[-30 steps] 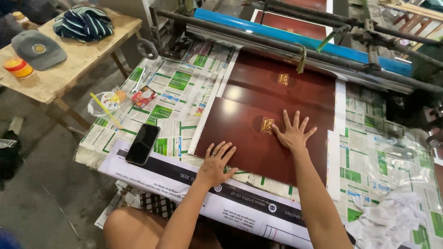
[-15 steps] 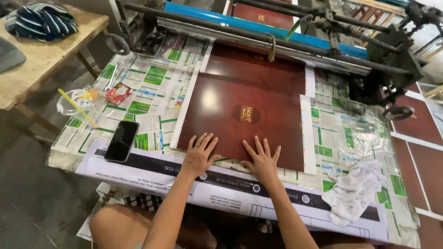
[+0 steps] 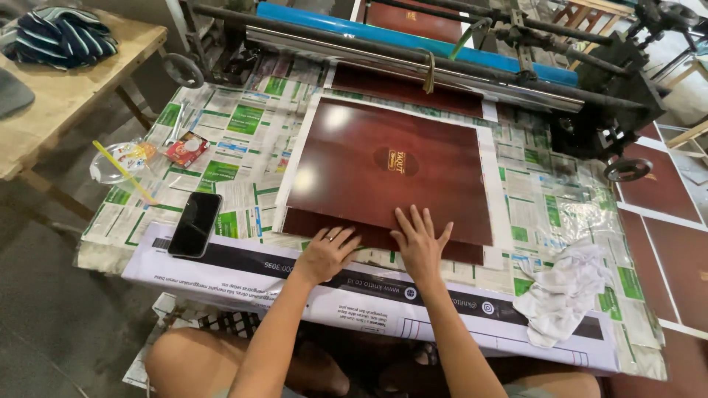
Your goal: Laminating or mounting printed book covers onto a rigid backing using a manual roller machine and smoothing them with a cloth.
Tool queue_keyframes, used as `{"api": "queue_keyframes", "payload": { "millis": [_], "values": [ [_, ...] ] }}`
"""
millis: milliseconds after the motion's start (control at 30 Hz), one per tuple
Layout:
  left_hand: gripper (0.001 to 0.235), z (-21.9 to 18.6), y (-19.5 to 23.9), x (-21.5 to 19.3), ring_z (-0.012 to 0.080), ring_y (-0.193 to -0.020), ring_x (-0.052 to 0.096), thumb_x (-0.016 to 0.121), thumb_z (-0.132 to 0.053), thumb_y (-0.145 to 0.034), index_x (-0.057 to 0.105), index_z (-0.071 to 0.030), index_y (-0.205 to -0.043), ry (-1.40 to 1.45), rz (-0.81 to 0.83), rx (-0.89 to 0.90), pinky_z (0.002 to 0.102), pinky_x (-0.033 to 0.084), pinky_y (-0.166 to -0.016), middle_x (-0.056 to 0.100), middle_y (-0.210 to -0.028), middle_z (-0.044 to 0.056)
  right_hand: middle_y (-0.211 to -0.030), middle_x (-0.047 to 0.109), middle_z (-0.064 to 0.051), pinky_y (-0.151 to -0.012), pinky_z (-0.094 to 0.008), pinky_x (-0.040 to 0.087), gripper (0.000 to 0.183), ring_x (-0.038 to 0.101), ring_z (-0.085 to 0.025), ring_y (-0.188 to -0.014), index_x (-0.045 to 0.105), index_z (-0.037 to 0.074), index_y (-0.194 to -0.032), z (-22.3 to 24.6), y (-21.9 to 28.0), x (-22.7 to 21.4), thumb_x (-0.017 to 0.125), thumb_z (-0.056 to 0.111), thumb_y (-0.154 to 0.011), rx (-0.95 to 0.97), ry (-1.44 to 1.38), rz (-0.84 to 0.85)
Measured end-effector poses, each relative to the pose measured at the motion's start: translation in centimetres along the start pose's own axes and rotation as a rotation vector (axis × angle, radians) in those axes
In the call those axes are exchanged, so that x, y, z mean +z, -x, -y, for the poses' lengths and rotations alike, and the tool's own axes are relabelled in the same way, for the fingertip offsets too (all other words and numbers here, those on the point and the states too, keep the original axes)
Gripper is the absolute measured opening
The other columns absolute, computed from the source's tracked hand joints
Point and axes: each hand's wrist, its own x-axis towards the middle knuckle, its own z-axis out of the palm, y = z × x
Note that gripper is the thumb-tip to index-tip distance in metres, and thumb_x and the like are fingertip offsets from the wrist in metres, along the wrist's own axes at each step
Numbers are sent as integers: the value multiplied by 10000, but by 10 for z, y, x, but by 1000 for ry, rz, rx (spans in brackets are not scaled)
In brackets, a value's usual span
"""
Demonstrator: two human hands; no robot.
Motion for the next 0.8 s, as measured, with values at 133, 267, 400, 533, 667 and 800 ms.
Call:
{"api": "queue_keyframes", "payload": {
  "millis": [133, 267, 400, 533, 667, 800],
  "values": [
    [393, 6, 0, 6, 260, -1205, 613, 693, -258, -913, 697, -103, -1273, -59, -74, 35, 441, 463, -1062, 644, -1336, 87, -1662, 268, -96, -1085, -817, 14, 707, 202, -419, -1519, 326, 341, -1585, 3, 22, 6, 518, 589, -951, 13, 64, 133],
    [377, 6, 4, 7, 241, -1188, 630, 698, -261, -927, 697, -112, -1273, -16, -88, 43, 435, 460, -1047, 644, -1343, 87, -1703, 111, -107, -1081, -814, -9, 761, 77, -485, -1527, 198, 392, -1615, 10, 31, -2, 419, 695, -953, 131, 117, 310],
    [408, 6, 2, 4, 245, -1179, 630, 714, -284, -905, 697, -123, -1280, -29, -84, 46, 430, 462, -1033, 644, -1343, 78, -1708, 105, -99, -1082, -812, -14, 776, 69, -478, -1535, 191, 404, -1614, -1, 17, 13, 394, 728, -939, 148, 125, 302],
    [394, 2, -2, 5, 242, -1193, 629, 716, -278, -904, 698, -131, -1269, -48, -91, 23, 438, 466, -1034, 645, -1331, 69, -1707, 109, -91, -1079, -814, -26, 778, 69, -473, -1535, 196, 412, -1610, -20, -12, 20, 400, 732, -931, 108, 83, 263],
    [387, 3, 6, 9, 230, -1184, 651, 712, -260, -915, 694, -101, -1268, -26, -145, -17, 424, 482, -1031, 649, -1343, 86, -1717, 111, -76, -1081, -817, -51, 778, 63, -462, -1541, 192, 431, -1610, -31, -40, 30, 367, 752, -923, 93, 74, 283],
    [357, 5, 7, 19, 223, -1172, 679, 705, -273, -928, 694, -98, -1239, -7, -170, -52, 402, 505, -1017, 670, -1321, 59, -1714, 62, -57, -1073, -814, -93, 785, 12, -459, -1537, 169, 465, -1598, -47, -63, 42, 324, 792, -902, 147, 54, 340]
  ]
}}
